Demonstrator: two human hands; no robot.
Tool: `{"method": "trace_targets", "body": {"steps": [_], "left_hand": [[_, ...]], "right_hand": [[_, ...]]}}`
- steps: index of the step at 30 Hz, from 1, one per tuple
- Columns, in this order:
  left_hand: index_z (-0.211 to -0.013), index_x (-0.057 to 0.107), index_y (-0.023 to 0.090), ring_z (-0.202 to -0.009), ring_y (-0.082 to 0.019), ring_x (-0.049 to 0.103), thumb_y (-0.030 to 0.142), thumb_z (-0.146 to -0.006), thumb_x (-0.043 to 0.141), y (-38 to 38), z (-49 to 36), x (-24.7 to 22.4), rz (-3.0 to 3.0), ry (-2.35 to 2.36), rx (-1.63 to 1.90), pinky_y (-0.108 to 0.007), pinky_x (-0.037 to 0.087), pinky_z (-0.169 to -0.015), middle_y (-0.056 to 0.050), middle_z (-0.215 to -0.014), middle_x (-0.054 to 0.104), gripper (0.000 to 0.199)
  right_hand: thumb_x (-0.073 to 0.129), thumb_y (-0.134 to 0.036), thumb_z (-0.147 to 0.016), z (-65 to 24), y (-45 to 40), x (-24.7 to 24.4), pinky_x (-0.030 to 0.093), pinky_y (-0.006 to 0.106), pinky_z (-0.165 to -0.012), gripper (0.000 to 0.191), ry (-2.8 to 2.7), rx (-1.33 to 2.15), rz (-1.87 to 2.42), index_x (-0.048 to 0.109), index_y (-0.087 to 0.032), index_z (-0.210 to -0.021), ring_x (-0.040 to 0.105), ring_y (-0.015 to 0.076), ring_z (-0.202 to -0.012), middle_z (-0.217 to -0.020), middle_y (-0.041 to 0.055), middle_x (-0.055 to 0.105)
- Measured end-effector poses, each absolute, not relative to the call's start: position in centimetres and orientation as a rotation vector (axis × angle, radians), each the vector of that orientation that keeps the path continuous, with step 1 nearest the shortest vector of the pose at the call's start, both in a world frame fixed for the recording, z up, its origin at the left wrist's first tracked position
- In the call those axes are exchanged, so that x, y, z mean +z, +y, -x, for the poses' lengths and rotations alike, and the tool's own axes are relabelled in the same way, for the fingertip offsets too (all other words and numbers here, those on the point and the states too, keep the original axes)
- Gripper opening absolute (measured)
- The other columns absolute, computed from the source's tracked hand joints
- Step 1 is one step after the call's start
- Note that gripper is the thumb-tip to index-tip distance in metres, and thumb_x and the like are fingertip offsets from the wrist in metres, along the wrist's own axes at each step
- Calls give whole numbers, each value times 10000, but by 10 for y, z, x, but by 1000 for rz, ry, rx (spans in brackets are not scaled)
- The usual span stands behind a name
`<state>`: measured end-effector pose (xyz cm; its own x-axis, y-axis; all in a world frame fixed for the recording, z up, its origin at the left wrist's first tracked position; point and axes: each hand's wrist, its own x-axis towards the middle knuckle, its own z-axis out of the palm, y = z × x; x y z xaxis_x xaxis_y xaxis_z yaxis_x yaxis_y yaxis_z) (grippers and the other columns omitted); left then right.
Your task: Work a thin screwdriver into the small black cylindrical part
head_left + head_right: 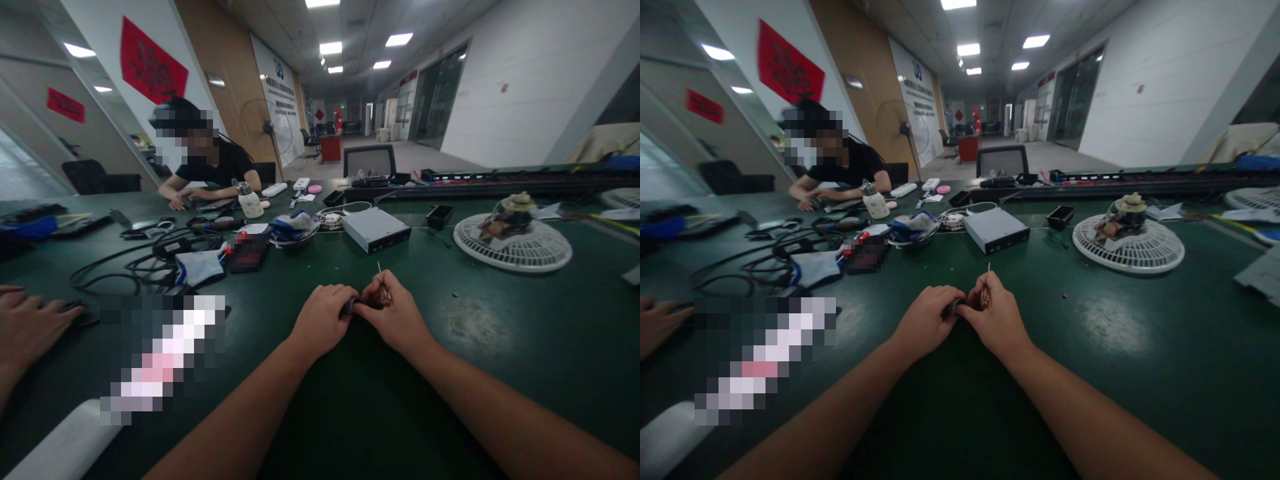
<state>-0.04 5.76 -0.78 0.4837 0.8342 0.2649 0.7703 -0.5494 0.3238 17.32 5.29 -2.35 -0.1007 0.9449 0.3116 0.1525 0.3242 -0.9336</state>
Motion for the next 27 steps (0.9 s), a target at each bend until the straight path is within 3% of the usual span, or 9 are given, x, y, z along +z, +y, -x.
{"method": "trace_targets", "body": {"steps": [9,13,17,22,27], "left_hand": [[-997,633,224,-954,-213,608,99,-885,558,58,0,-8,-2601,1402,657,-368,425,-865,-23,-971,686,184],[-992,612,216,-914,-206,619,153,-926,565,58,0,-8,-2541,1490,725,-360,419,-834,-17,-965,694,103],[-942,600,220,-901,-208,631,213,-943,590,59,1,-8,-2432,1661,802,-350,420,-808,-12,-936,698,12],[-990,612,215,-926,-222,639,178,-930,593,60,3,-8,-2374,1779,792,-365,436,-826,-28,-971,710,73],[-972,623,210,-933,-222,636,152,-917,603,60,3,-10,-2404,1743,775,-381,438,-853,-26,-971,709,82]], "right_hand": [[787,-288,-783,-174,56,-26,523,346,-718,349,-1578,856,1145,463,-244,-904,674,207,-769,-855,10,690],[642,-365,-928,-174,55,-23,525,342,-727,178,-1553,867,1103,537,-225,-955,680,212,-833,-930,52,706],[468,-505,-1018,-177,53,-21,524,325,-675,356,-1401,952,962,650,-214,-1112,672,216,-865,-982,79,722],[378,-568,-1033,-181,53,-19,505,336,-658,590,-1323,1007,818,783,-192,-828,656,214,-775,-804,88,722],[469,-567,-1001,-179,52,-14,514,339,-639,543,-1323,1048,898,784,-180,-787,662,209,-706,-760,87,741]]}}
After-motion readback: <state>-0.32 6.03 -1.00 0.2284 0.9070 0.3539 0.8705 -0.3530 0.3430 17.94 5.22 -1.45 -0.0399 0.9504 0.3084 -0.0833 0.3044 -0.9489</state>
